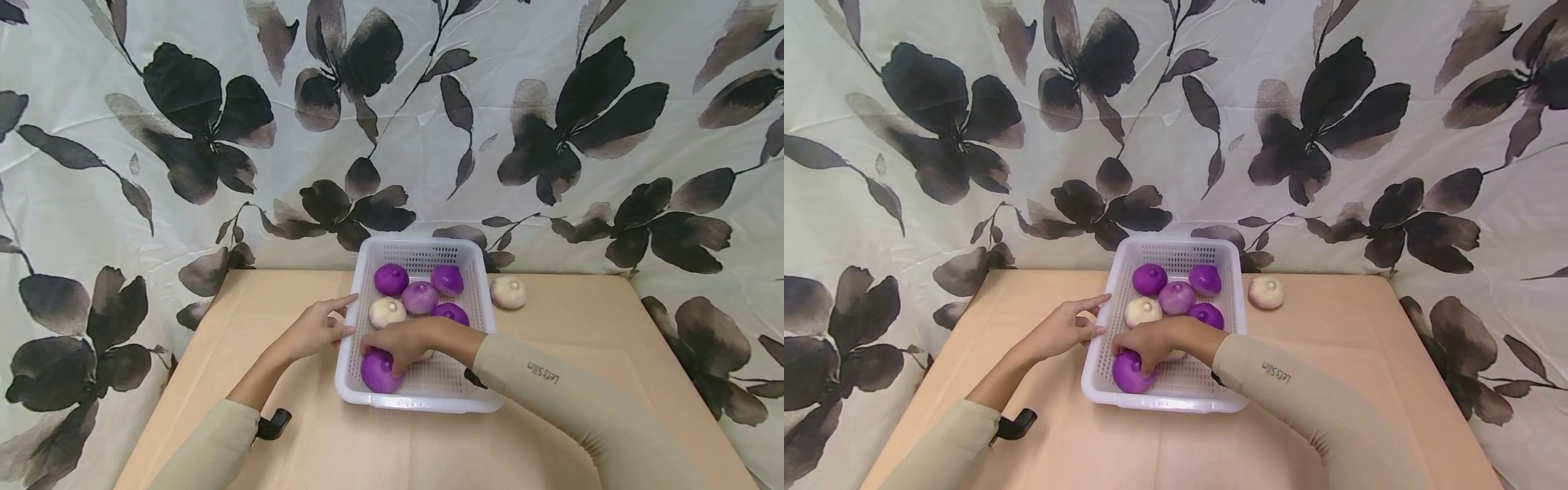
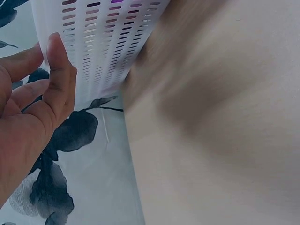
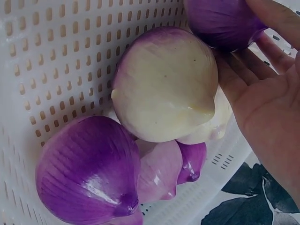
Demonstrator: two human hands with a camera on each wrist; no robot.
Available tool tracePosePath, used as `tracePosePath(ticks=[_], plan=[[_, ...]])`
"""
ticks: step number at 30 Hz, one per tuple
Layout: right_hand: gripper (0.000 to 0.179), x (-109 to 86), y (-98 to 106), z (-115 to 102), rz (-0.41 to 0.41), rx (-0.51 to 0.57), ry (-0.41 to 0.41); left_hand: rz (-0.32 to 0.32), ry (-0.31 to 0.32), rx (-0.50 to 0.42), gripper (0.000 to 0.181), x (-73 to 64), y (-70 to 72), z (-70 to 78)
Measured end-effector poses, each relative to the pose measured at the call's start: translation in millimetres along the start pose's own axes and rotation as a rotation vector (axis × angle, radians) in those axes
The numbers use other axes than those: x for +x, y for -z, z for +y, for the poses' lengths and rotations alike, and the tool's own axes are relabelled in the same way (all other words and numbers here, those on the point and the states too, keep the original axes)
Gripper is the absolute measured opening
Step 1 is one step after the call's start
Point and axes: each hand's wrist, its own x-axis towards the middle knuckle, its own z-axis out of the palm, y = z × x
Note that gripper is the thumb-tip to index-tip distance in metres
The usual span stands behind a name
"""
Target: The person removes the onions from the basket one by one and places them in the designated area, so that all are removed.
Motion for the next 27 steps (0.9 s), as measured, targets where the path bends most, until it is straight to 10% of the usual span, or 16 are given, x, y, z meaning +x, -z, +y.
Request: tracePosePath(ticks=[15, 27], plan=[[0.06, -7.8, 5.2, 4.0, 0.049, 0.032, 0.069, 0.006, -0.002, 0.014, 0.066, 0.4, -2.6, -4.0], [0.067, -49.8, 21.1, 3.6, 0.139, 0.159, 0.032, 0.005, 0.003, 0.013, 0.066, -0.2, -2.7, -4.4]])
